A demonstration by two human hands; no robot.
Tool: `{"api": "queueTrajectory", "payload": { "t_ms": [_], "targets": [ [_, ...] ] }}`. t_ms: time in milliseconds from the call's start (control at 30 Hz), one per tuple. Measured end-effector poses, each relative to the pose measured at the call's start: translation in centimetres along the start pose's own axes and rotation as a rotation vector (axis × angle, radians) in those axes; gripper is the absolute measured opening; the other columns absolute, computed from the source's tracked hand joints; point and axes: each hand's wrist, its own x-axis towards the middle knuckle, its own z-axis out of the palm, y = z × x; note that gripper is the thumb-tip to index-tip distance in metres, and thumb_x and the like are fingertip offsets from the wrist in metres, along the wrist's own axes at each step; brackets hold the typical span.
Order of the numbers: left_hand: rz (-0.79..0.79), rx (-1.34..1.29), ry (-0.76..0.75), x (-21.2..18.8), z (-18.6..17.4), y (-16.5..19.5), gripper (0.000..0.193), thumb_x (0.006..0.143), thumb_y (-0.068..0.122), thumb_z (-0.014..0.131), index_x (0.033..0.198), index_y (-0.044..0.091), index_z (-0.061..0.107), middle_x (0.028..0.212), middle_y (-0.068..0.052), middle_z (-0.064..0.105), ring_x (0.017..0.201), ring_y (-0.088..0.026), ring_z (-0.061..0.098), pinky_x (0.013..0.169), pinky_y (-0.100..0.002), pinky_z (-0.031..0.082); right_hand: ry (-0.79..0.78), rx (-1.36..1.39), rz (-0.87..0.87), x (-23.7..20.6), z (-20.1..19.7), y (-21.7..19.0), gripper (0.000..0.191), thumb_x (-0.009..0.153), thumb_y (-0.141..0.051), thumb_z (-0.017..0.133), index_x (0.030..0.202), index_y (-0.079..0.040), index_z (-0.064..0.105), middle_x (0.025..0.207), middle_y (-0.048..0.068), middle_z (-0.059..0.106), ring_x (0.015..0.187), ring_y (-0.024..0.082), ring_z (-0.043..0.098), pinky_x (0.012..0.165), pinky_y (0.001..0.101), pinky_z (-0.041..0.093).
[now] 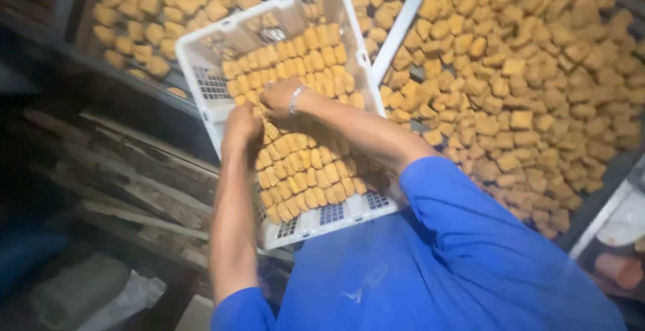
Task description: The person picks yellow fermented food blocks one at a time from large metal drying racks and arranges them in neat rows inside a white plastic basket held on their lap. They occasionally reposition the basket and press the blocks into aligned rows as the basket fills.
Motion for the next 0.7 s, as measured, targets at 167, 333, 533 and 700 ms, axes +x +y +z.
{"api": "queueTrajectory", "payload": {
  "t_ms": [167,333,533,700],
  "targets": [
    [-0.015,0.063,0.003,-1.1,-0.8,-0.3,0.038,0.087,0.009,0.055,0.123,0.007,0.067,0.122,-0.027,0.068,0.119,-0.045,0.062,0.099,-0.051,0.049,-0.012,-0.101,0.021,-0.5,0.3,-1.8,0.035,0.093,-0.036,0.064,0.118,-0.012,0.072,0.126,0.02,0.066,0.118,0.04,0.063,0.097,0.053,0.051],
    [-0.107,0.447,-0.059,-0.7,-0.9,2.3,0.037,0.09,0.025,0.056,0.119,0.008,0.07,0.124,-0.023,0.068,0.119,-0.044,0.061,0.098,-0.054,0.048,0.019,0.055,0.034,-1.9,-1.3,-0.3,0.047,0.085,-0.037,0.068,0.124,-0.01,0.064,0.129,0.02,0.061,0.116,0.04,0.061,0.091,0.0546,0.05],
    [0.043,0.491,-0.125,2.1,0.4,3.7,0.036,0.093,0.025,0.055,0.118,0.005,0.071,0.121,-0.025,0.068,0.114,-0.044,0.065,0.094,-0.055,0.05,0.593,0.449,-0.085,-9.6,-5.4,11.5,0.048,0.09,-0.029,0.071,0.129,-0.003,0.063,0.124,0.02,0.068,0.113,0.038,0.064,0.099,0.0444,0.054],
    [0.03,0.188,-0.086,2.9,-3.9,0.4,0.031,0.093,0.019,0.053,0.11,0.001,0.071,0.112,-0.029,0.071,0.108,-0.045,0.07,0.085,-0.053,0.053,0.927,0.482,0.127,-21.9,-6.3,24.6,0.029,0.105,-0.006,0.069,0.131,0.004,0.064,0.125,0.013,0.068,0.118,0.026,0.066,0.103,0.0374,0.055]
  ]
}}
